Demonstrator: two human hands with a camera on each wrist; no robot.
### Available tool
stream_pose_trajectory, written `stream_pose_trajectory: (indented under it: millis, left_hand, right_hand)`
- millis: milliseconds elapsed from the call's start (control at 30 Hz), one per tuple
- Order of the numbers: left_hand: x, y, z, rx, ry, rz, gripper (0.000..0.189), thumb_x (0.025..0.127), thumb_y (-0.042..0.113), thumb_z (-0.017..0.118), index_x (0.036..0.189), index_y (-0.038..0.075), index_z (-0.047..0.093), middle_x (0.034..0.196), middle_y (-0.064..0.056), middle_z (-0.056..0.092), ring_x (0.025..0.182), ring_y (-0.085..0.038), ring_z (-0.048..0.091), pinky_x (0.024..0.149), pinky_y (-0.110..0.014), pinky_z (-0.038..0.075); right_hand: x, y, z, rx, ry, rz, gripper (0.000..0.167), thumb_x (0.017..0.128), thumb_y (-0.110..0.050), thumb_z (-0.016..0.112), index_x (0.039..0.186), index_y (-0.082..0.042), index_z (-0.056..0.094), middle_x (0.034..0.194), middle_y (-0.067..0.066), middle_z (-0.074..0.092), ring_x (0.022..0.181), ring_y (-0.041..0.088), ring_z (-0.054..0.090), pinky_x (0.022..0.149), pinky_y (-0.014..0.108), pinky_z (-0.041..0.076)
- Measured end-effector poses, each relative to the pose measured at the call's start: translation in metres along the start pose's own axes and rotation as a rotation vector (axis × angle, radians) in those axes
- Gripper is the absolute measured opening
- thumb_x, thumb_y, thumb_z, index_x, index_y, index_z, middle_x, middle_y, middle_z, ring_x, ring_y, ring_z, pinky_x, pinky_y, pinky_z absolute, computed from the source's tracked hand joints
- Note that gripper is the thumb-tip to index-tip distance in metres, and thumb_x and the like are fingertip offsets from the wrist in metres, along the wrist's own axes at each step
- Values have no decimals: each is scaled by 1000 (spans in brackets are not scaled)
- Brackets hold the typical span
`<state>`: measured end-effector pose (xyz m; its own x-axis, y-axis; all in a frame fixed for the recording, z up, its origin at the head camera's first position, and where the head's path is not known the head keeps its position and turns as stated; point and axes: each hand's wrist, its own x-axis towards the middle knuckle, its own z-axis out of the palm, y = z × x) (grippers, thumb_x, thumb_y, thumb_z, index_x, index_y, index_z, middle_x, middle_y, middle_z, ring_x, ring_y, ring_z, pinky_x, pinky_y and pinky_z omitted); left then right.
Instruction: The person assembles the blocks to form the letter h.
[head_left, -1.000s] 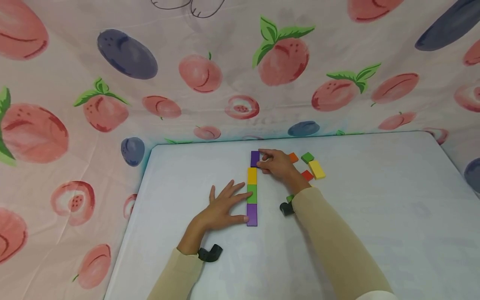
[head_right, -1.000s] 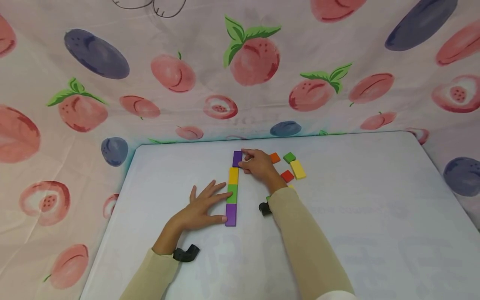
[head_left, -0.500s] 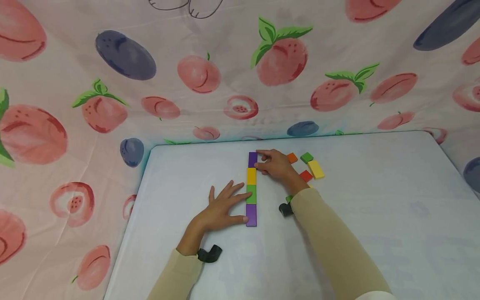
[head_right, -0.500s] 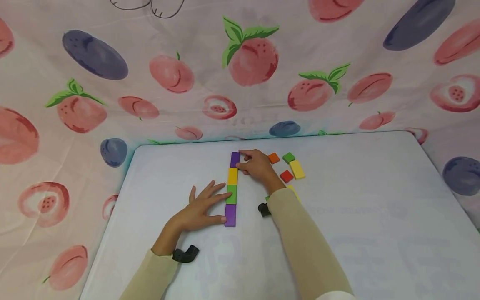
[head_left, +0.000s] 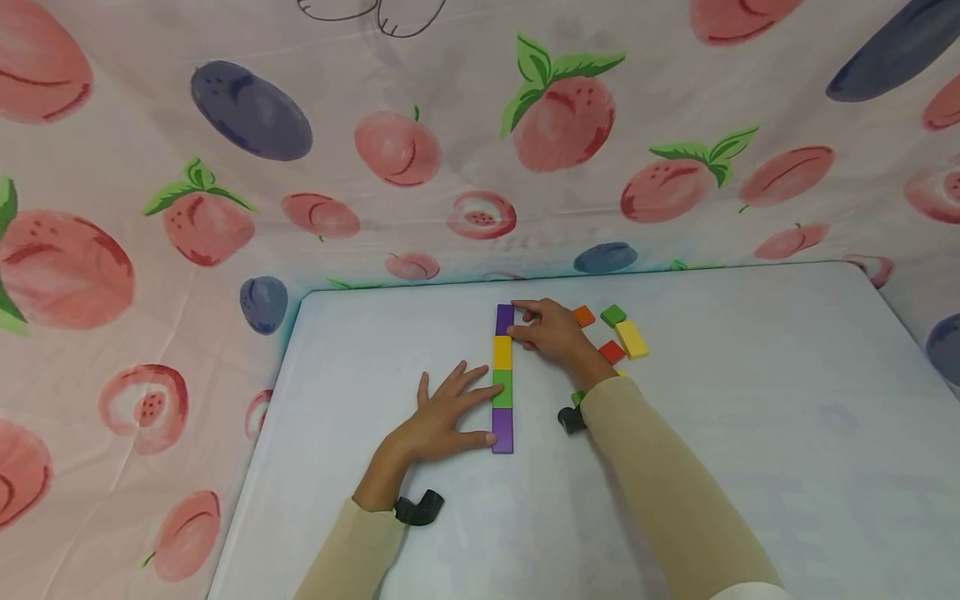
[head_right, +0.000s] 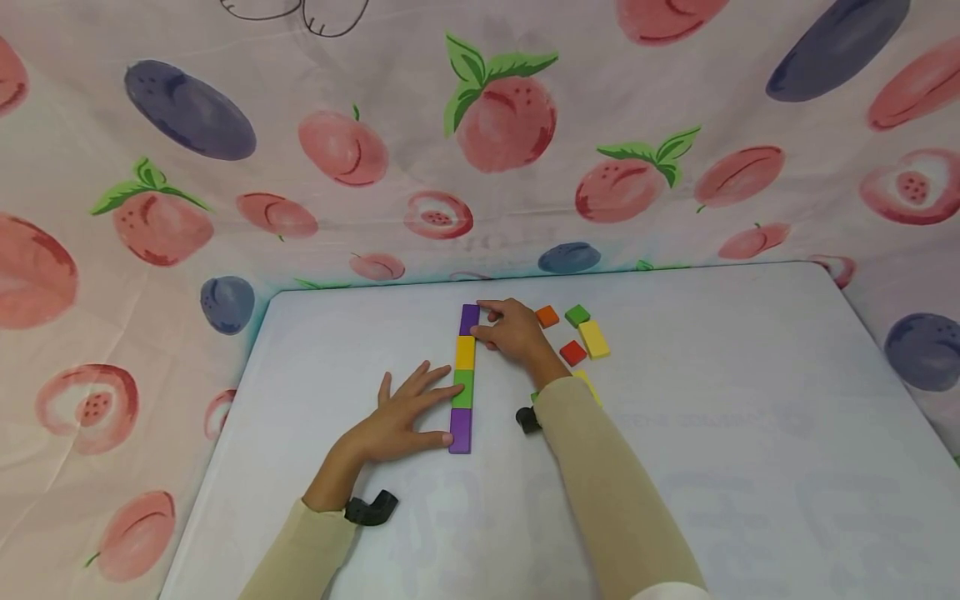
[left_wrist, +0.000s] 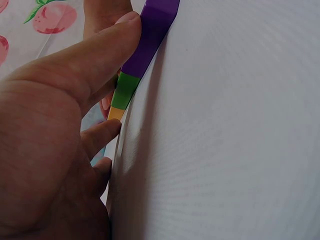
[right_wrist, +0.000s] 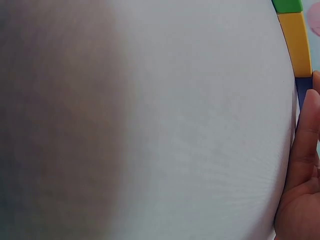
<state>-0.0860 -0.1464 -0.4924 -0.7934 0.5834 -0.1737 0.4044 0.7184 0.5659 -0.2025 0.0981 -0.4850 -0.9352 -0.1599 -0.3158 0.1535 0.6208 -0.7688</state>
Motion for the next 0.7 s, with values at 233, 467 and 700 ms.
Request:
stream_pose_trajectory:
  millis: [233, 467, 700]
  left_hand:
    - [0, 1, 0, 3, -1, 1, 73, 91, 58, 69, 156, 42, 40, 172, 7, 19, 162, -24, 0, 116, -74, -14]
    - [0, 1, -1, 3, -5, 0, 73, 91, 59, 69, 156, 42, 40, 172, 7, 19, 162, -24, -1, 117, -74, -15]
    - [0, 0, 0, 3, -6, 1, 73, 91, 59, 68, 156, 42, 39, 172, 7, 18, 162, -24, -1, 116, -73, -15]
  right_hand:
    - [0, 2, 1, 5, 10, -12, 58, 94, -37, 75, 148, -27, 56, 117, 6, 57, 77, 18, 68, 76, 27, 56]
    - [1, 3, 2, 7, 22, -24, 58, 94, -37, 74, 149, -28, 55, 116, 6, 57, 77, 18, 68, 76, 27, 56]
    - [0, 2, 3, -11, 28, -32, 58, 95, -38, 72, 150, -28, 54, 116, 6, 56, 77, 18, 67, 79, 29, 55]
